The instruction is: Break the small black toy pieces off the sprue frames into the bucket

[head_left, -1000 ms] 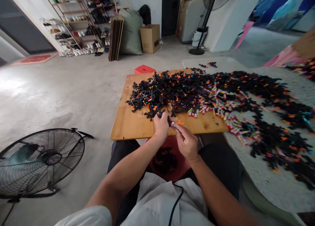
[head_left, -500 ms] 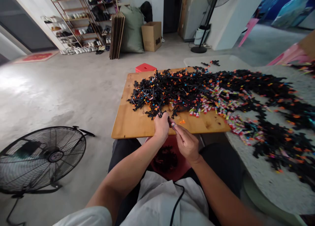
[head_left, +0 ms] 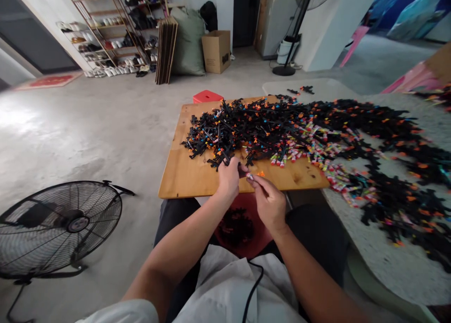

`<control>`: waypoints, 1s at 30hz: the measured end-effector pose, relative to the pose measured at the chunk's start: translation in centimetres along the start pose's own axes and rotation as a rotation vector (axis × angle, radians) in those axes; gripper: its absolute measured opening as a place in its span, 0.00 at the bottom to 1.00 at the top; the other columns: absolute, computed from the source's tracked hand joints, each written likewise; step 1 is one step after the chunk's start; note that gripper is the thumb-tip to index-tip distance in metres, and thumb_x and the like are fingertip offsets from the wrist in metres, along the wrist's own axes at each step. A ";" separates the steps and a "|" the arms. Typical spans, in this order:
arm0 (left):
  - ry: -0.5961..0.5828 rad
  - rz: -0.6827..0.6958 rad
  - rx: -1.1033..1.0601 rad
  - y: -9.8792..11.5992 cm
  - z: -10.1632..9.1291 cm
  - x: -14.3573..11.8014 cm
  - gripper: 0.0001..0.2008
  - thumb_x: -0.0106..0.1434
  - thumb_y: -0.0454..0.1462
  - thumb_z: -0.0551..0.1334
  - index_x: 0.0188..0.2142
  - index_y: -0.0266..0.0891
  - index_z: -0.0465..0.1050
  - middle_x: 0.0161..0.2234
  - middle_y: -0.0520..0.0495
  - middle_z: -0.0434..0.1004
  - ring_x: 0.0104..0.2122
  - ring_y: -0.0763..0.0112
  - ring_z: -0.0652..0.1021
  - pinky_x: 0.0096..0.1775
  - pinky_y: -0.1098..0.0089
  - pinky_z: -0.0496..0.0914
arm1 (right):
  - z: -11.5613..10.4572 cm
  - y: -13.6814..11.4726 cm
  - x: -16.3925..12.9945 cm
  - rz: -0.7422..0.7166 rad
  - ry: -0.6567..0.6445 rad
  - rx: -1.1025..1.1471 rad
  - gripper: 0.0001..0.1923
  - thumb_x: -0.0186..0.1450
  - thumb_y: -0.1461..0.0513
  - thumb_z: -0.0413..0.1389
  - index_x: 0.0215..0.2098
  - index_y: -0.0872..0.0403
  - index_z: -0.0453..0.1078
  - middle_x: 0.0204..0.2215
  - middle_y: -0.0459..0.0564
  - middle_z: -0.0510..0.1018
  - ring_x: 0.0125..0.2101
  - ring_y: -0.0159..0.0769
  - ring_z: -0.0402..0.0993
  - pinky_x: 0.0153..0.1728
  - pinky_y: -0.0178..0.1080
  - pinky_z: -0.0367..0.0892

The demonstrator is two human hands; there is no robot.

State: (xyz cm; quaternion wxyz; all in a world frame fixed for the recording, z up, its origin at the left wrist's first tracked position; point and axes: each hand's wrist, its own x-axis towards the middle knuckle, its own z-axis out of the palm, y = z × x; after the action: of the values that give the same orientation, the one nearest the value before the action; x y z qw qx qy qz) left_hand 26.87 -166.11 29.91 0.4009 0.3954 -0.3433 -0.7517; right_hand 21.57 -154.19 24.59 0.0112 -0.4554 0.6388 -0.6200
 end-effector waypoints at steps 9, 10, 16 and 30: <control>-0.080 -0.007 0.084 -0.4 -0.3 -0.3 0.24 0.64 0.56 0.67 0.27 0.38 0.70 0.21 0.49 0.74 0.21 0.71 0.74 0.26 0.72 0.68 | 1.1 0.3 -0.1 0.374 -0.118 0.137 0.20 0.68 0.47 0.64 0.49 0.51 0.80 0.43 0.54 0.87 0.41 0.45 0.85 0.45 0.47 0.81; -0.097 -0.007 0.091 -0.6 -0.5 -0.2 0.25 0.64 0.58 0.66 0.28 0.38 0.71 0.22 0.49 0.75 0.21 0.72 0.74 0.25 0.72 0.68 | 0.9 0.2 0.0 0.389 -0.128 0.130 0.21 0.68 0.47 0.63 0.50 0.51 0.80 0.42 0.54 0.87 0.40 0.45 0.85 0.44 0.47 0.81; -0.251 0.032 0.059 -1.1 -1.6 0.6 0.30 0.68 0.62 0.60 0.33 0.36 0.76 0.28 0.46 0.78 0.23 0.74 0.75 0.24 0.74 0.67 | 0.0 -0.1 1.3 0.481 0.123 0.210 0.26 0.66 0.45 0.64 0.52 0.55 0.80 0.37 0.55 0.87 0.33 0.43 0.84 0.39 0.46 0.82; -0.587 -0.137 -0.044 -0.8 -3.6 0.6 0.18 0.55 0.43 0.79 0.36 0.32 0.79 0.33 0.44 0.84 0.31 0.70 0.83 0.42 0.68 0.79 | -0.2 -0.3 2.1 0.483 0.105 0.439 0.21 0.66 0.48 0.65 0.48 0.54 0.76 0.41 0.54 0.86 0.35 0.41 0.84 0.40 0.45 0.82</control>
State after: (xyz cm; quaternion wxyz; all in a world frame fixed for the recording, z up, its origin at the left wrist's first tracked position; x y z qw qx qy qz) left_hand 29.50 -166.96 27.47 0.2412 0.1746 -0.4009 -0.8664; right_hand 20.44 -155.23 26.06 0.2227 -0.2449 0.5792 -0.7449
